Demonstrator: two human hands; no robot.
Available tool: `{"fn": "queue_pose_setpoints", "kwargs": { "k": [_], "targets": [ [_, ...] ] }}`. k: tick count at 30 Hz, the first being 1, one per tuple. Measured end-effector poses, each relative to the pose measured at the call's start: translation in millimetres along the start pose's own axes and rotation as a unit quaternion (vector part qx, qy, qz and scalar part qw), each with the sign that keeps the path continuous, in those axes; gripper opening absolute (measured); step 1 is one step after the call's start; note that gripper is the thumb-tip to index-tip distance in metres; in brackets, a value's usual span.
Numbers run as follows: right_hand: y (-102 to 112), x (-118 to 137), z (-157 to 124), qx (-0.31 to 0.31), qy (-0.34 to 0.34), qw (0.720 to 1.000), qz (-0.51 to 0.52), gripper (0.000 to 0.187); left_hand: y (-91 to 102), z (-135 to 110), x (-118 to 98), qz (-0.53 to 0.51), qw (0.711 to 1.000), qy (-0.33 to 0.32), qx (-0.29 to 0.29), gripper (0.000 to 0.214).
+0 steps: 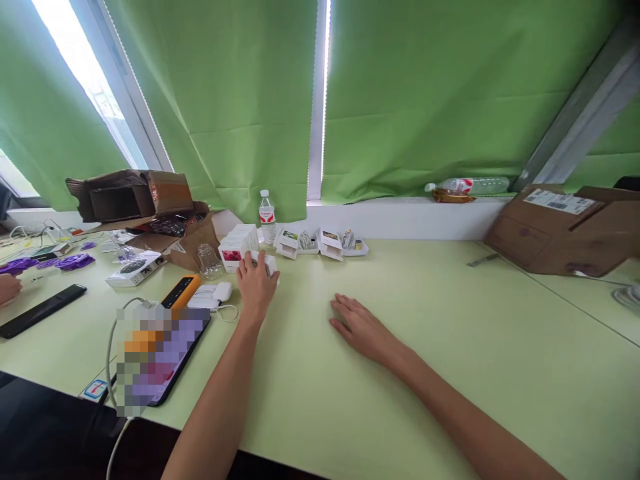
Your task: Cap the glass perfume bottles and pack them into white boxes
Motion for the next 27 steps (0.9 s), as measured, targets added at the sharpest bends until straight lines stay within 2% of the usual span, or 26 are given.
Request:
{"fn": "queue_pose_setpoints", "kwargs": {
  "k": [7, 13, 27],
  "targets": [
    [-1.6, -0.6, 0.3, 0.002, 0.007, 1.000, -0.003, 0.052, 1.2, 4.4, 28.7, 0.048, 0.996, 0.048, -0.051, 0.066],
    [2.8, 3.6, -2.6, 0.006, 0.007, 1.000, -0.017, 0.053, 1.1, 10.0, 51.9, 0.070, 0.992, 0.086, -0.059, 0.072],
    [1.8, 4.5, -2.2, 0.002, 0.008, 1.000, -0.015, 0.053, -6.5, 23.0, 61.8, 0.105, 0.988, 0.109, -0.038, 0.078]
  ]
}}
Point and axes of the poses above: each hand's wrist, its own z-axis towards the middle knuckle, its own y-axis out of the back of the hand, x = y × z, the point moved 5 cm from there along z, towards the middle knuckle, and after that the axes turned 6 degrees about x, right-handed, at the moved point
